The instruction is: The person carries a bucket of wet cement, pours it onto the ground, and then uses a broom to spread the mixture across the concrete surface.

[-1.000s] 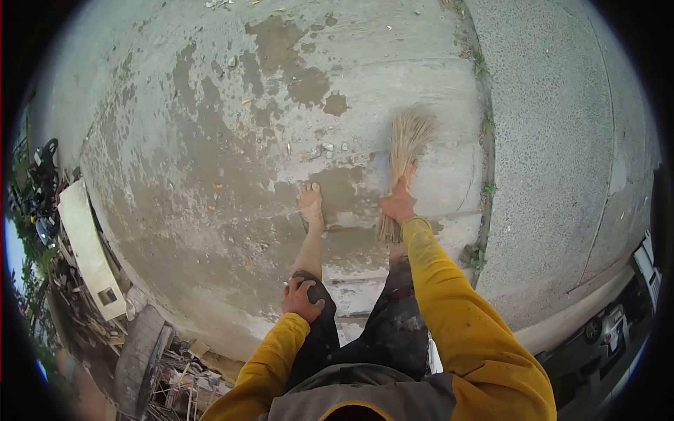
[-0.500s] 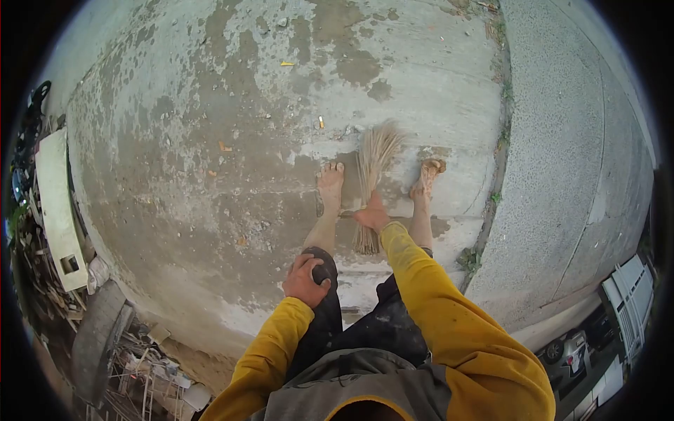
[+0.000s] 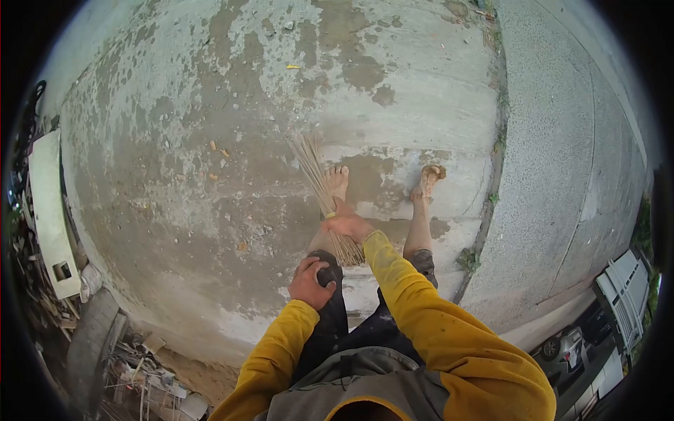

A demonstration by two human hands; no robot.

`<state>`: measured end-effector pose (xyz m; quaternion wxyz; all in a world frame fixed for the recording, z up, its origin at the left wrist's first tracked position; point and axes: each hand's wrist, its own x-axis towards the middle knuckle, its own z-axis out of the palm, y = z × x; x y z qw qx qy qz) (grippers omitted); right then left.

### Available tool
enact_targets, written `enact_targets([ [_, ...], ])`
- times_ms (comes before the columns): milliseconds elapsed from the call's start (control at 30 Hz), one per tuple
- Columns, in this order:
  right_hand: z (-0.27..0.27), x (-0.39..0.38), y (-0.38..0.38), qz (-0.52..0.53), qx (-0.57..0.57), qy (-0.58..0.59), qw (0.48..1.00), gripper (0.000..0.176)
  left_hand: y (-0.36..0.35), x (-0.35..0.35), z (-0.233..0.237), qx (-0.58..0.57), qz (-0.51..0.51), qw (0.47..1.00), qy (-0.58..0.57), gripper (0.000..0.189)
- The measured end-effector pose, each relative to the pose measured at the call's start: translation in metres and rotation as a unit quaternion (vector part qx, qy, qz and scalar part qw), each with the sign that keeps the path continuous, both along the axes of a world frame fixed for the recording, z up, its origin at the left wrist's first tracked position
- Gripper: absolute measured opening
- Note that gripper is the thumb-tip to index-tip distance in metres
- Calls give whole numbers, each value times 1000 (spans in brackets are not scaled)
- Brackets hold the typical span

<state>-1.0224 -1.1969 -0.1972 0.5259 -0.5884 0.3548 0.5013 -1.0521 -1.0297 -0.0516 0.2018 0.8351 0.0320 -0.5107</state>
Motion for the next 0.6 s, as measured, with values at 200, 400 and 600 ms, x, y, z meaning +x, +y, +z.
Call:
enact_targets([
  [200,21,-16,-35,-272,-153,-86,946,88,2,8,-5,-8,-10,1000,17,45],
  [400,-86,76,9,106,-135,-91,981,96,5,24,-9,-21,-16,1000,13,46],
  [600,-3,46,-28,-198,-124,-200,952,100,-10,49,-16,-39,-16,999,12,43],
])
